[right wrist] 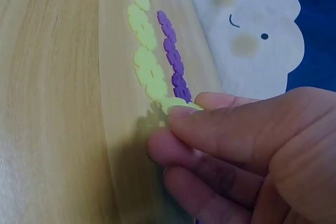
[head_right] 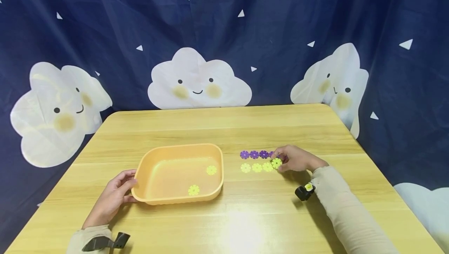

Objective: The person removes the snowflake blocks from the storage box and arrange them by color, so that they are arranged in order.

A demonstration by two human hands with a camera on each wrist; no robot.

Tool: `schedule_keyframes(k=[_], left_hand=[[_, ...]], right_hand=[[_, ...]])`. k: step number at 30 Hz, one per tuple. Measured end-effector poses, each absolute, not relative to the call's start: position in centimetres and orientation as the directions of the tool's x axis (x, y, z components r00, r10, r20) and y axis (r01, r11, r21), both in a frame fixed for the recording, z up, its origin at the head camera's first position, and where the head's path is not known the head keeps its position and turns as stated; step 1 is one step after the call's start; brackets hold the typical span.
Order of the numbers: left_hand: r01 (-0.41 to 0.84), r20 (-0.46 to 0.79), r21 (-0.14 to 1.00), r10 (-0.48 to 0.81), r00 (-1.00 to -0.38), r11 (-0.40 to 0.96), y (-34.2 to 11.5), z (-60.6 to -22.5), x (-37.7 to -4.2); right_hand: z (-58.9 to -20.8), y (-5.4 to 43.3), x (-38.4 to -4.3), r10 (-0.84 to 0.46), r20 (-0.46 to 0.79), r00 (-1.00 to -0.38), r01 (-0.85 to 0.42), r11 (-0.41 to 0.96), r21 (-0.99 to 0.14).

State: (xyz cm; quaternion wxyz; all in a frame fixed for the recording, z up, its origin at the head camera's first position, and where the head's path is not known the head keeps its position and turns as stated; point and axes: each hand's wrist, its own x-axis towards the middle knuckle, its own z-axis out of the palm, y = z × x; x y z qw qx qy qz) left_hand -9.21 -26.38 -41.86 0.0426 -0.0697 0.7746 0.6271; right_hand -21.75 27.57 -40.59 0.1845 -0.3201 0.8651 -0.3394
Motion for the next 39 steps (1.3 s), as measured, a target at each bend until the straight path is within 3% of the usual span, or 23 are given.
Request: schedule_keyframes(k=[22,39], left_hand=[[-0.168,-0.162,0.966,-0.051,-0.986,0.196,-26.3,-41.7,-9.3],[-0.17,-0.161,0.964,-0.059,-0.985,0.207,-26.3,-41.8,-9.2]], right_hand=[[-40.8,27.8,-22.0,-0.671,-0.145,-0.727,-0.444,0.621,-0.645],[-39.3,25.8,-22.8,-0.687,-0.151,-0.711,-0.438,0.6,-0.669]])
